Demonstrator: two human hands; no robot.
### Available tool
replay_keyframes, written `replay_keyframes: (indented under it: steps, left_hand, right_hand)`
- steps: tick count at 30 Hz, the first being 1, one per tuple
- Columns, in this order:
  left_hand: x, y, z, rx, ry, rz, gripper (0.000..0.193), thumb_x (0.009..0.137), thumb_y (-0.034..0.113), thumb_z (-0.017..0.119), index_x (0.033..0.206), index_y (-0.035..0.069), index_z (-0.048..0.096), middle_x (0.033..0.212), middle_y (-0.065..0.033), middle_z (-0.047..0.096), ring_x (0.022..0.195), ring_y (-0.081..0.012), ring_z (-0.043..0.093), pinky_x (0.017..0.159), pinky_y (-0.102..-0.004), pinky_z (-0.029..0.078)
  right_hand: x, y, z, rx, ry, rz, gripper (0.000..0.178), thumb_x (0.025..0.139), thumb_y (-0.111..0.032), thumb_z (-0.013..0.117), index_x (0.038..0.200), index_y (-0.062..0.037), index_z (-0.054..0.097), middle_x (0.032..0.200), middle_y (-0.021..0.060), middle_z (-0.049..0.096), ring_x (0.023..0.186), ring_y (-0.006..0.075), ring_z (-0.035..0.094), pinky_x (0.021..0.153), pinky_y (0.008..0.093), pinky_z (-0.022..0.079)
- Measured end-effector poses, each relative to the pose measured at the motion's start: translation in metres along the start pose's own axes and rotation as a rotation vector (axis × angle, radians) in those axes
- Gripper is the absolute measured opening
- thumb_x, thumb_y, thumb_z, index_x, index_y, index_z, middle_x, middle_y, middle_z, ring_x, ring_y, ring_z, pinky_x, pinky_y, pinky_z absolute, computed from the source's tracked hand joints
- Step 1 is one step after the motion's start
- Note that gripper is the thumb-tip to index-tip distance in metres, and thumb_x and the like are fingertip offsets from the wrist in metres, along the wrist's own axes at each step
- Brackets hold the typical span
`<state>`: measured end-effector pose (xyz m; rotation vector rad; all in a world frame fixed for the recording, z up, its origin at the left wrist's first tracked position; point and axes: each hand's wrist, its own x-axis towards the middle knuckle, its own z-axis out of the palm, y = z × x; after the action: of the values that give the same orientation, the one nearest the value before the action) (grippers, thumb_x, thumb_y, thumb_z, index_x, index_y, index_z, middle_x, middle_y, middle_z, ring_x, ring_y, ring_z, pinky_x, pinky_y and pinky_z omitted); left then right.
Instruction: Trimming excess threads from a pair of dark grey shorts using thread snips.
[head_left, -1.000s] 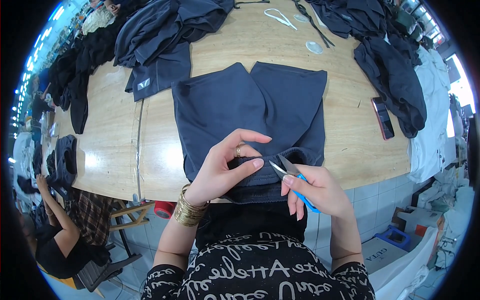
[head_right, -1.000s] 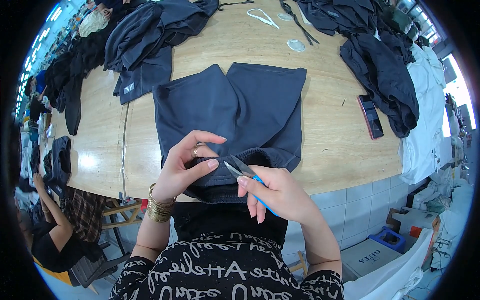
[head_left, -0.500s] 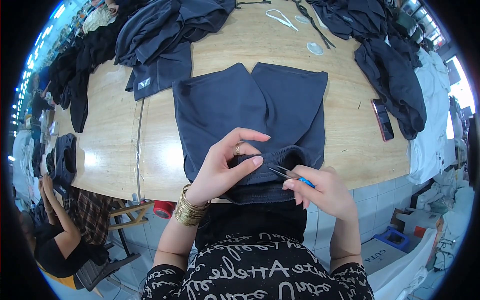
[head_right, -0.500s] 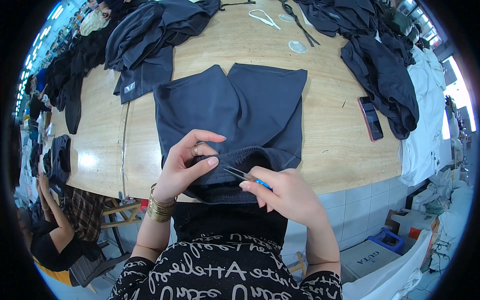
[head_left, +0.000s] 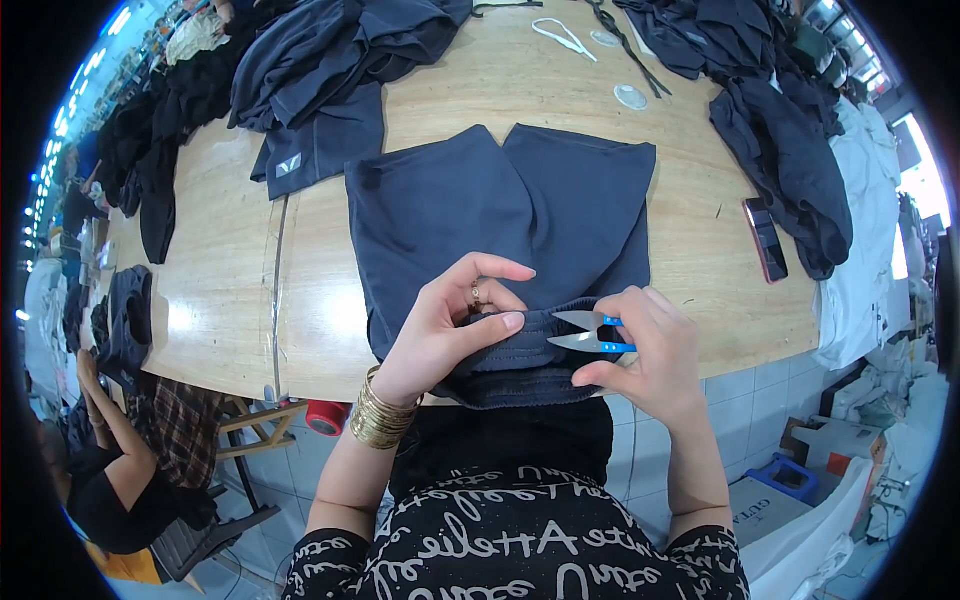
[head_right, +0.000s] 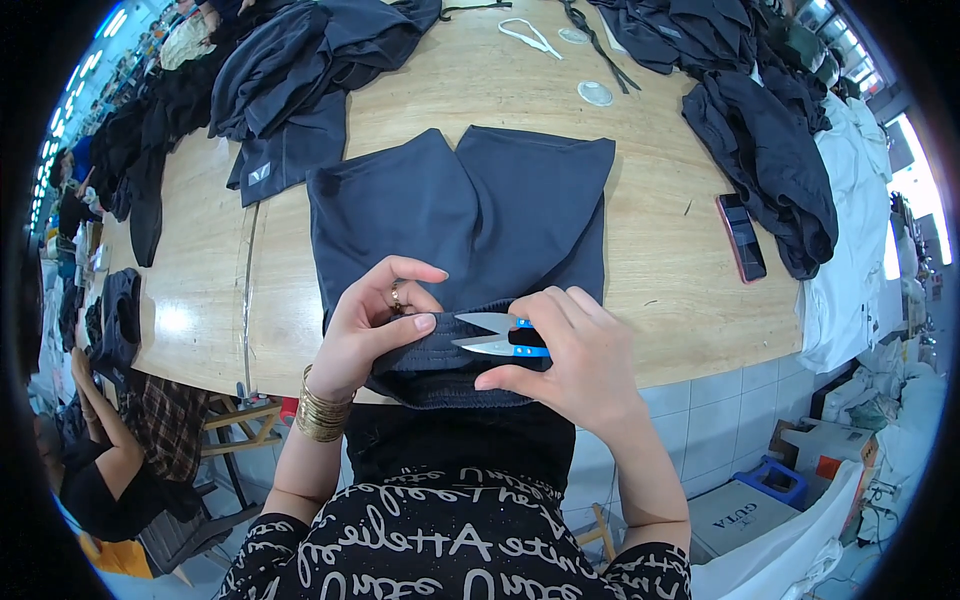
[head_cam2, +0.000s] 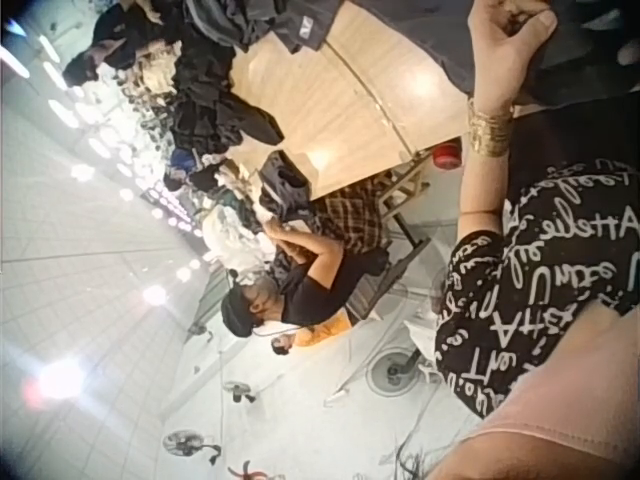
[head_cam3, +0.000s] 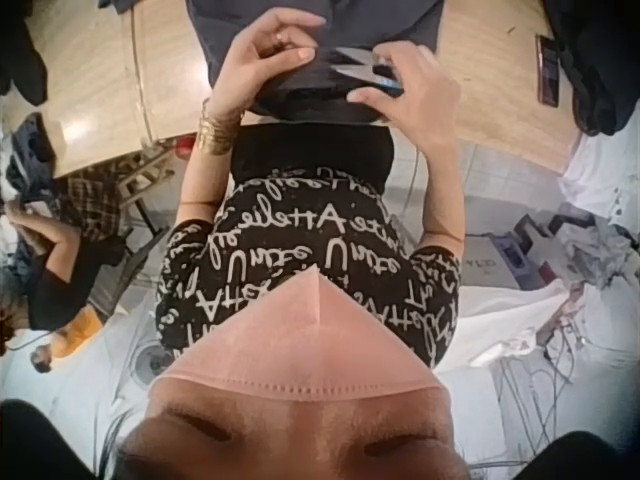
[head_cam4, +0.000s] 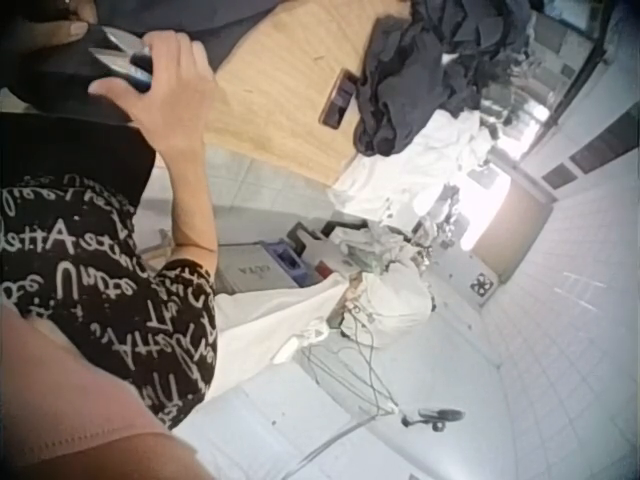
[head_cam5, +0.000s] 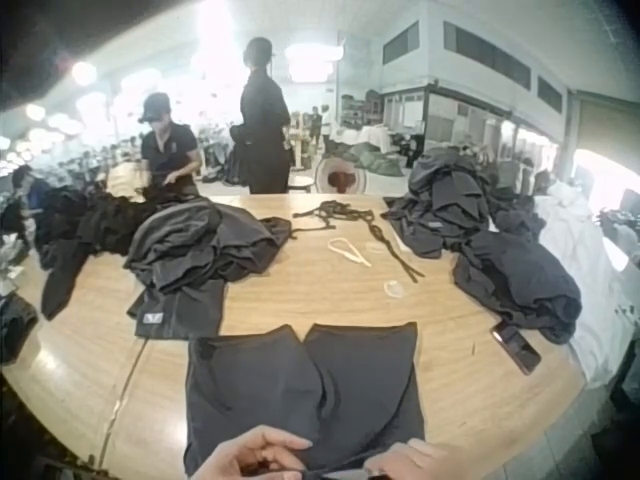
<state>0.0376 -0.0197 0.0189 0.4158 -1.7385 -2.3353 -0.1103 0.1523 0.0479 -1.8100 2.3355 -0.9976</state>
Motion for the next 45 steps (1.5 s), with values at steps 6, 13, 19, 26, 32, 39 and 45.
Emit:
replay_keyframes:
  steps: [6, 13, 19, 26, 32, 39, 45]
  left_hand:
    - [0.001, 0.001, 0.000, 0.000, -0.021, -0.009, 0.035, 0.085, 0.002, 0.062, 0.118, 0.002, 0.051, 0.084, -0.0007, 0.062, 0.078, -0.0033, 0.055, 0.073, -0.0189, 0.043]
    - [0.002, 0.000, -0.001, -0.013, -0.043, -0.015, 0.036, 0.085, 0.002, 0.062, 0.120, 0.002, 0.051, 0.083, -0.0009, 0.063, 0.077, -0.0030, 0.055, 0.072, -0.0186, 0.043]
    - [0.003, -0.001, -0.002, -0.040, -0.052, -0.038, 0.036, 0.086, 0.002, 0.062, 0.120, 0.002, 0.051, 0.083, -0.0011, 0.063, 0.077, -0.0031, 0.055, 0.072, -0.0186, 0.043]
    - [0.002, -0.005, -0.003, -0.077, -0.021, -0.040, 0.034, 0.088, 0.005, 0.061, 0.120, 0.003, 0.051, 0.083, 0.0005, 0.064, 0.072, 0.0001, 0.051, 0.065, -0.0151, 0.039]
    - [0.000, -0.005, -0.001, -0.076, -0.010, -0.040, 0.032, 0.089, 0.005, 0.059, 0.120, 0.003, 0.051, 0.084, 0.0006, 0.064, 0.075, 0.0000, 0.053, 0.068, -0.0150, 0.040]
    - [0.007, -0.003, -0.002, -0.056, 0.004, -0.022, 0.032, 0.089, 0.005, 0.059, 0.119, 0.002, 0.051, 0.084, 0.0011, 0.064, 0.077, -0.0001, 0.054, 0.070, -0.0149, 0.041]
    - [-0.007, 0.006, -0.003, 0.039, 0.011, -0.024, 0.029, 0.089, 0.005, 0.060, 0.117, 0.004, 0.052, 0.080, 0.0056, 0.060, 0.072, 0.0030, 0.047, 0.064, -0.0128, 0.036]
  right_hand:
    - [-0.001, 0.004, 0.005, -0.102, 0.013, -0.072, 0.034, 0.072, -0.042, 0.072, 0.075, -0.0104, 0.061, 0.066, -0.0010, 0.054, 0.057, 0.0160, 0.047, 0.048, 0.0276, 0.038]
    - [0.004, 0.004, 0.009, -0.129, 0.050, -0.104, 0.031, 0.072, -0.039, 0.073, 0.074, -0.0103, 0.061, 0.064, -0.0014, 0.053, 0.056, 0.0156, 0.045, 0.047, 0.0277, 0.036]
    - [0.006, 0.004, 0.010, -0.153, 0.047, -0.126, 0.031, 0.071, -0.038, 0.073, 0.072, -0.0108, 0.060, 0.062, -0.0019, 0.050, 0.056, 0.0149, 0.045, 0.047, 0.0276, 0.036]
    - [0.003, 0.004, 0.013, -0.176, 0.128, -0.084, 0.030, 0.071, -0.039, 0.074, 0.070, -0.0122, 0.060, 0.060, -0.0032, 0.051, 0.055, 0.0143, 0.044, 0.046, 0.0275, 0.033]
    - [0.001, 0.002, 0.016, -0.191, 0.136, -0.115, 0.030, 0.070, -0.039, 0.075, 0.070, -0.0121, 0.061, 0.060, -0.0028, 0.050, 0.055, 0.0143, 0.044, 0.047, 0.0277, 0.033]
    - [0.006, 0.005, 0.018, -0.189, 0.149, -0.122, 0.028, 0.068, -0.034, 0.077, 0.070, -0.0114, 0.060, 0.059, -0.0024, 0.049, 0.056, 0.0147, 0.044, 0.047, 0.0282, 0.033]
    - [0.012, -0.003, 0.010, 0.384, 0.090, 0.124, 0.031, 0.063, -0.026, 0.081, 0.080, -0.0060, 0.064, 0.078, 0.0038, 0.054, 0.064, 0.0176, 0.047, 0.058, 0.0284, 0.040]
